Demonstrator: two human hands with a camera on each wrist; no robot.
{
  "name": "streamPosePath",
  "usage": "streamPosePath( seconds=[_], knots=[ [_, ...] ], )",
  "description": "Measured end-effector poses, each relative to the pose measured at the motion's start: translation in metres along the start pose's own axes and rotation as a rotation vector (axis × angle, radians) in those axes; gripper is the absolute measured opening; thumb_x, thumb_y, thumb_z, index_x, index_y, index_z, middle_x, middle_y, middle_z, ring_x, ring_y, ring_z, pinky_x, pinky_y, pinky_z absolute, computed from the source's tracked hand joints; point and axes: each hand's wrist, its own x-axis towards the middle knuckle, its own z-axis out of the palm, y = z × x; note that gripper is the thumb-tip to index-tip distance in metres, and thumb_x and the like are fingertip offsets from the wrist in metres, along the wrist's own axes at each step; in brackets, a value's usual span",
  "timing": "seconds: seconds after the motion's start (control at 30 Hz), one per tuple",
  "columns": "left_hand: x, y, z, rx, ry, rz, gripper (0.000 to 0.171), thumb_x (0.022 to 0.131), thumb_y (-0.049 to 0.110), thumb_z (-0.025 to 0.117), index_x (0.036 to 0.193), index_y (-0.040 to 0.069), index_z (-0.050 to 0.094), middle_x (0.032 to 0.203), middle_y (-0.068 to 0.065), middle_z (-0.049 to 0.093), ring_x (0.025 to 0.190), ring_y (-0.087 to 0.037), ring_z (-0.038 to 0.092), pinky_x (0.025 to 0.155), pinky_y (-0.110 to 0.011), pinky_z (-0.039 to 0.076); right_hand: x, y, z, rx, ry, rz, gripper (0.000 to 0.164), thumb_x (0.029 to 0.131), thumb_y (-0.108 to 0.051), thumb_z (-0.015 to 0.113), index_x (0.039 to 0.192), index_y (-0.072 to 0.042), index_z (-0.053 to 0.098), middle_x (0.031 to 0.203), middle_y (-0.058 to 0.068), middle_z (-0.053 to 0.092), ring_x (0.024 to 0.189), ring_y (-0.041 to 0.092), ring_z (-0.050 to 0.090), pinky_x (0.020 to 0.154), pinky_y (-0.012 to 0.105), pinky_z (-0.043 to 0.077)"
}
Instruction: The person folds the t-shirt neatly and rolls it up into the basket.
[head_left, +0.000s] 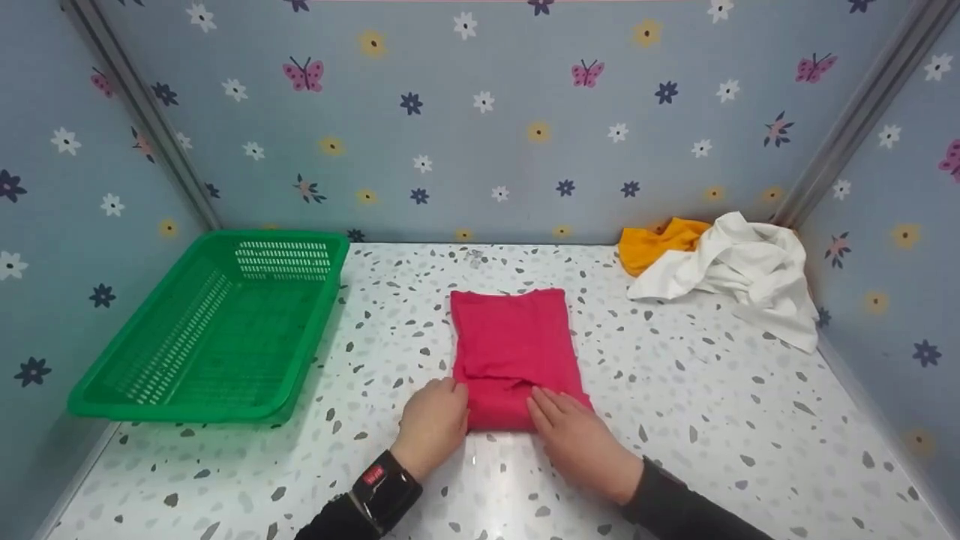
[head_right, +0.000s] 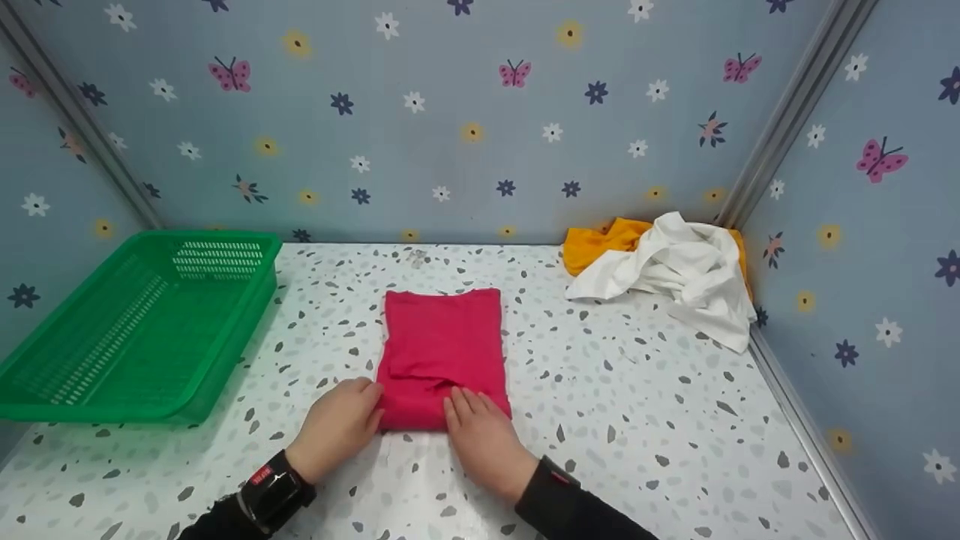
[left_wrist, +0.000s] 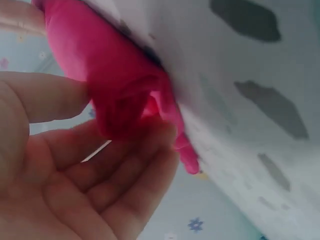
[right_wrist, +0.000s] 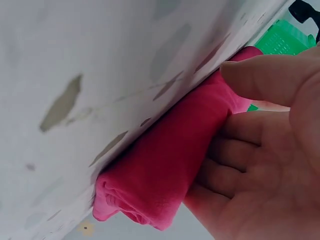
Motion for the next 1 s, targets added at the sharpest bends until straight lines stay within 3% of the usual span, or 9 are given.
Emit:
streamPosePath(
  seconds=[0.17,0.3,0.4,0.77,1.0],
  knots=[
    [-0.013,0.017,-0.004,0.183,0.119,0.116,0.024,0.071,0.006,0.067,0.095,0.001,0.064,0.082,-0.009,0.057,0.076,-0.025,0.055,0.067,-0.035,0.047,0.000,0.001,0.000,0.058,0.007,0.016,0.061,0.083,-0.027,0.065,0.133,0.001,0.045,0.135,0.018,0.044,0.125,0.030,0.041,0.100,0.042,0.034],
    [-0.018,0.025,-0.002,0.314,0.109,0.141,0.030,0.074,0.008,0.067,0.103,-0.001,0.066,0.087,-0.011,0.059,0.083,-0.025,0.056,0.077,-0.035,0.047,0.000,0.001,0.000,0.090,-0.007,0.030,0.063,0.082,-0.027,0.066,0.134,0.000,0.043,0.136,0.017,0.043,0.126,0.029,0.040,0.101,0.042,0.033],
    [-0.018,0.026,0.001,0.362,0.096,0.141,0.030,0.074,0.009,0.068,0.102,-0.001,0.066,0.087,-0.012,0.059,0.082,-0.024,0.056,0.077,-0.034,0.047,0.000,0.002,0.001,0.101,-0.021,0.039,0.063,0.082,-0.027,0.066,0.134,-0.001,0.043,0.137,0.017,0.043,0.126,0.029,0.039,0.101,0.042,0.032],
    [-0.009,0.024,0.011,0.399,0.070,0.121,0.013,0.071,0.008,0.068,0.082,0.004,0.064,0.068,-0.006,0.052,0.064,-0.019,0.053,0.060,-0.030,0.044,0.003,0.007,0.003,0.125,0.065,0.025,0.058,0.078,-0.021,0.070,0.129,0.000,0.050,0.128,0.017,0.051,0.117,0.029,0.048,0.096,0.040,0.039],
    [0.000,0.018,0.013,0.391,0.017,0.130,0.012,0.070,0.008,0.068,0.075,0.008,0.057,0.067,-0.005,0.049,0.064,-0.019,0.051,0.057,-0.030,0.043,0.007,0.009,0.007,0.107,0.085,0.018,0.051,0.079,-0.016,0.067,0.126,-0.002,0.053,0.122,0.016,0.052,0.110,0.029,0.050,0.089,0.037,0.045]
  ],
)
